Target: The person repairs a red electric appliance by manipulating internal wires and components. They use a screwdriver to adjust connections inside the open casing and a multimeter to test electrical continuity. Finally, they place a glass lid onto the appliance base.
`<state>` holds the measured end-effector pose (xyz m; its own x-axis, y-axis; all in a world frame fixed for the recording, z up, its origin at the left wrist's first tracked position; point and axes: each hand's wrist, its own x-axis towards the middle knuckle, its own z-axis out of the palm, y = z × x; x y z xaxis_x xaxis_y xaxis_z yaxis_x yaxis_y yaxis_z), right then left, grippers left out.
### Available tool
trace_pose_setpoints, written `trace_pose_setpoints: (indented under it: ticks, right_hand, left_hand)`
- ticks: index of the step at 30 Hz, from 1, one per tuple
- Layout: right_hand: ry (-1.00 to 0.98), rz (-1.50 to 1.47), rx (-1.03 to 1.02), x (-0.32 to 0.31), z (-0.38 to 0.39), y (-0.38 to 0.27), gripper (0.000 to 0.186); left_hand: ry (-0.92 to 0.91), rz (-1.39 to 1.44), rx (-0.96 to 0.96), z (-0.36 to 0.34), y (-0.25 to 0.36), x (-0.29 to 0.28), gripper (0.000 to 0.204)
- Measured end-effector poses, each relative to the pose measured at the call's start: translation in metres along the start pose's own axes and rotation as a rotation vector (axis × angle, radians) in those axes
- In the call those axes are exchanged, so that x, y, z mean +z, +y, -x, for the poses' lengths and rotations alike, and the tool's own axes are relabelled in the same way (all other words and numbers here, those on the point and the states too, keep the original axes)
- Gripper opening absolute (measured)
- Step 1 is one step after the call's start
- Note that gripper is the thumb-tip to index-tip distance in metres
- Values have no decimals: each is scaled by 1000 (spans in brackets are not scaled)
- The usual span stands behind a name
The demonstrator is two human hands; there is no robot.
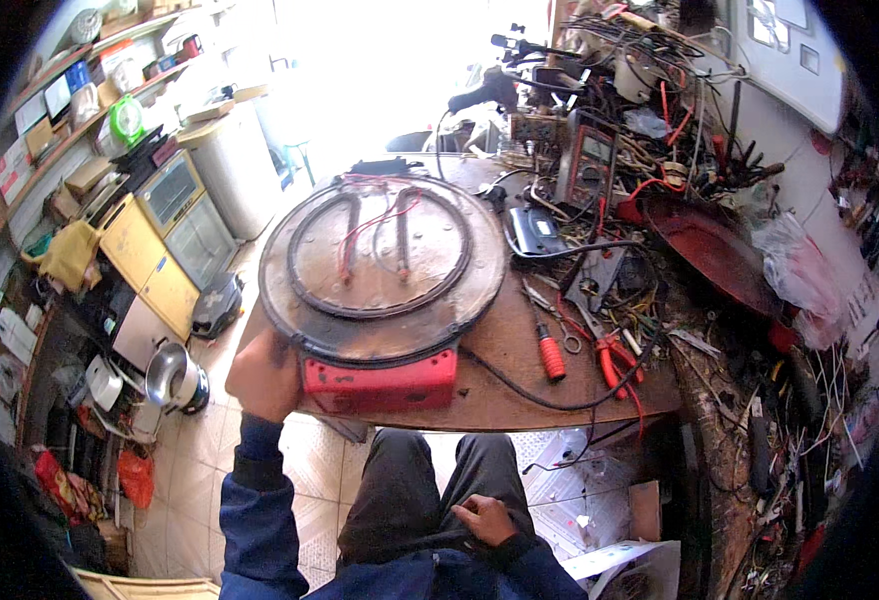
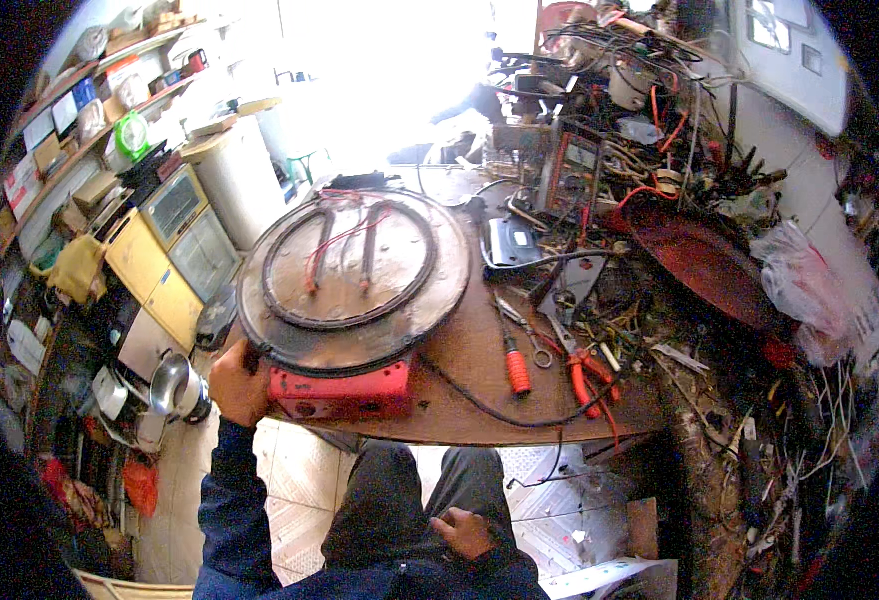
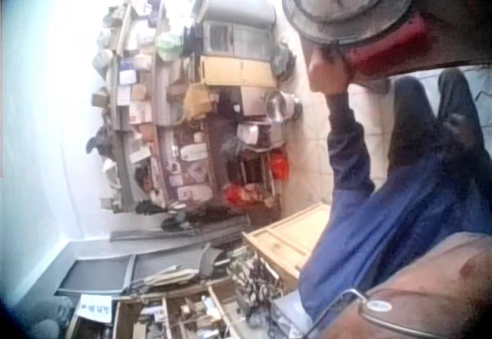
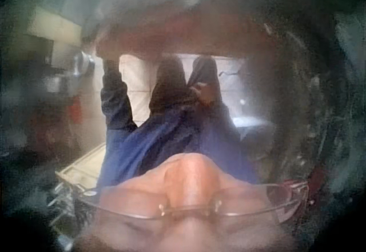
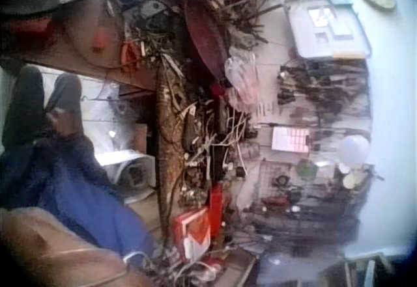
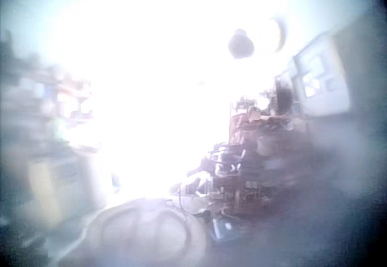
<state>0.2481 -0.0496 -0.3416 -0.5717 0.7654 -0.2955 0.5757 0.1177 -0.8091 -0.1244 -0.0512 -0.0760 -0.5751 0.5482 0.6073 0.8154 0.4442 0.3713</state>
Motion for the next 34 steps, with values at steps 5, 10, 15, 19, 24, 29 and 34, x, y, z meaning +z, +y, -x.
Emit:
trace_pose_setpoints:
  ticks: [5,10,15,19,24,29,34]
  right_hand:
    - [-11,-35,44,5,0,3,39]
    - [-69,-46,0,3,4,2,41]
    - [-40,-90,-98,21,-7,1,33]
    - [-120,-43,-57,37,-14,-3,39]
    - [-142,36,6,38,-12,-17,35]
    - [-372,239,72,42,-18,-27,39]
    - [-630,577,-9,34,-29,-122,55]
  left_hand:
    - [-46,102,-40,-5,0,4,22]
    - [-39,236,22,-7,3,3,26]
    - [-28,14,64,-9,-13,12,24]
    - [-9,13,98,-11,-6,10,20]
    - [-76,27,30,-3,-3,-5,14]
    - [-257,181,12,-7,-3,-20,19]
    - [-370,382,-35,-28,-21,-32,23]
